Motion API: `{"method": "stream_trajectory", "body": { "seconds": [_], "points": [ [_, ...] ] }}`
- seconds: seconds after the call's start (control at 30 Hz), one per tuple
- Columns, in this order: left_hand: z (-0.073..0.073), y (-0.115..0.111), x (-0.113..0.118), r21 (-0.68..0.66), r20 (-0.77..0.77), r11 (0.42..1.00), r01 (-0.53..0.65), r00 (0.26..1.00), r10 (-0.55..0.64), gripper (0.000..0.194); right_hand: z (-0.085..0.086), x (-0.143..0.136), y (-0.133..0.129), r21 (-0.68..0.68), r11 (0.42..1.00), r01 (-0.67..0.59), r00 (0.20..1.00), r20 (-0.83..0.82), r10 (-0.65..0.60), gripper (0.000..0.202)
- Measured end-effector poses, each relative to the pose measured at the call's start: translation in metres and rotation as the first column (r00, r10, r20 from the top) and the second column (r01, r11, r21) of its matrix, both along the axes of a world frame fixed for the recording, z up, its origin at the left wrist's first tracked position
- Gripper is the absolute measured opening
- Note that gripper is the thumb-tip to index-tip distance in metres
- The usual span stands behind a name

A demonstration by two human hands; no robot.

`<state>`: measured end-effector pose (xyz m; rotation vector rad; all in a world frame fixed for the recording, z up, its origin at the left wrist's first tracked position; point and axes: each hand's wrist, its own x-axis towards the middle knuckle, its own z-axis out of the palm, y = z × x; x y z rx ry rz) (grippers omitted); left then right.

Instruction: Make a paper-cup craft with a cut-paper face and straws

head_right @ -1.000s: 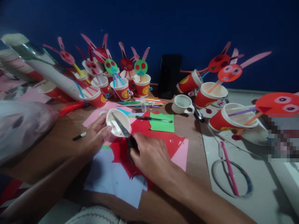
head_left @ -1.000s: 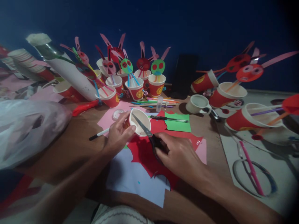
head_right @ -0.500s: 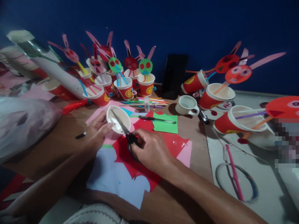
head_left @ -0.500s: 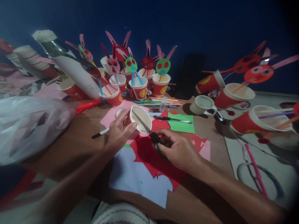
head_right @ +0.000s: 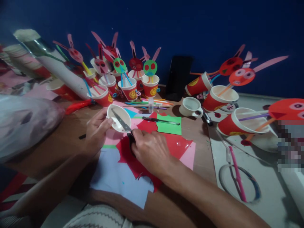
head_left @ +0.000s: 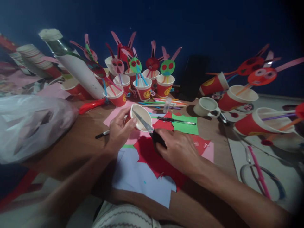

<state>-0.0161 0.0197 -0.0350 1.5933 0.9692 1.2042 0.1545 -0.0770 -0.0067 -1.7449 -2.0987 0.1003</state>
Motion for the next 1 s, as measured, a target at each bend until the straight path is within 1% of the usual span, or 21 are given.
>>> {"method": "stream_trajectory", "body": {
  "seconds": [0.07,0.1,0.13,0.17,0.23,0.27,0.33,0.37,0.4,0.43,0.47,0.5,0.53,0.6,0.63,0.67,0.77,0.83,0.9,0.97,1.0],
  "points": [
    [0.000,0.000,-0.001,0.001,0.029,1.000,-0.001,1.000,0.001,0.035,-0.003,0.002,0.004,-0.128,0.992,-0.014,0.953,-0.302,-0.025,0.021],
    [0.000,0.000,-0.001,0.005,0.040,1.000,-0.002,0.999,0.001,0.036,-0.004,0.002,0.006,-0.204,0.978,-0.037,0.876,-0.478,-0.067,0.021],
    [0.000,0.000,-0.001,0.012,0.050,1.000,-0.002,0.999,0.001,0.036,-0.006,0.002,0.008,-0.283,0.956,-0.075,0.757,-0.640,-0.130,0.020],
    [0.000,0.001,-0.001,0.021,0.057,1.000,0.000,0.998,-0.001,0.036,-0.007,0.001,0.010,-0.357,0.926,-0.124,0.606,-0.766,-0.215,0.018],
    [-0.001,0.002,-0.002,0.023,0.067,1.000,0.005,0.998,-0.006,0.035,-0.011,-0.002,0.014,-0.450,0.859,-0.245,0.298,-0.878,-0.374,0.022],
    [-0.001,0.003,-0.002,0.019,0.071,1.000,0.005,0.997,-0.007,0.034,-0.012,-0.004,0.015,-0.459,0.835,-0.302,0.185,-0.888,-0.421,0.025],
    [-0.003,0.005,-0.003,0.001,0.076,1.000,0.008,0.997,-0.008,0.036,-0.016,-0.006,0.018,-0.433,0.816,-0.383,0.060,-0.893,-0.445,0.030],
    [-0.004,0.006,-0.004,-0.008,0.075,1.000,0.013,0.997,-0.012,0.037,-0.017,-0.007,0.019,-0.421,0.812,-0.405,0.043,-0.896,-0.443,0.029],
    [-0.004,0.007,-0.004,-0.009,0.075,1.000,0.012,0.997,-0.012,0.038,-0.018,-0.008,0.020,-0.418,0.810,-0.411,0.056,-0.899,-0.435,0.028],
    [-0.005,0.008,-0.005,-0.002,0.072,1.000,0.007,0.997,-0.007,0.038,-0.019,-0.008,0.020,-0.424,0.815,-0.394,0.102,-0.902,-0.419,0.026],
    [-0.006,0.008,-0.005,0.007,0.067,1.000,-0.006,0.998,0.005,0.039,-0.019,-0.008,0.020,-0.431,0.832,-0.350,0.189,-0.902,-0.388,0.022],
    [-0.006,0.009,-0.005,0.019,0.055,1.000,-0.022,0.998,0.021,0.038,-0.018,-0.008,0.020,-0.428,0.859,-0.281,0.317,-0.886,-0.337,0.019],
    [-0.006,0.009,-0.005,0.032,0.041,0.999,-0.038,0.999,0.037,0.037,-0.017,-0.008,0.019,-0.405,0.893,-0.196,0.478,-0.835,-0.273,0.017],
    [-0.006,0.009,-0.005,0.055,0.002,0.997,-0.050,0.999,0.050,0.036,-0.014,-0.008,0.015,-0.284,0.958,-0.045,0.787,-0.601,-0.141,0.019],
    [-0.006,0.008,-0.004,0.069,-0.021,0.997,-0.047,0.999,0.048,0.036,-0.013,-0.008,0.013,-0.206,0.979,0.001,0.891,-0.444,-0.094,0.022],
    [-0.005,0.008,-0.004,0.087,-0.042,0.995,-0.040,0.998,0.044,0.036,-0.012,-0.009,0.011,-0.132,0.991,0.028,0.953,-0.294,-0.067,0.025],
    [-0.004,0.006,-0.003,0.136,-0.088,0.990,-0.030,0.995,0.042,0.035,-0.012,-0.010,0.005,0.020,0.999,0.029,1.000,0.000,-0.029,0.031],
    [-0.005,0.005,-0.002,0.139,-0.094,0.990,-0.028,0.995,0.041,0.035,-0.013,-0.010,0.003,0.045,0.999,0.018,0.999,0.049,-0.020,0.032],
    [-0.006,0.004,-0.002,0.135,-0.085,0.990,-0.025,0.996,0.036,0.036,-0.016,-0.009,0.003,0.010,1.000,0.024,0.999,-0.026,-0.024,0.031],
    [-0.007,0.004,-0.003,0.133,-0.082,0.991,-0.027,0.996,0.038,0.037,-0.019,-0.008,0.006,-0.101,0.995,0.029,0.972,-0.227,-0.051,0.029],
    [-0.008,0.004,-0.003,0.129,-0.081,0.991,-0.029,0.996,0.040,0.038,-0.021,-0.008,0.007,-0.175,0.984,0.018,0.925,-0.371,-0.082,0.027]
  ]
}}
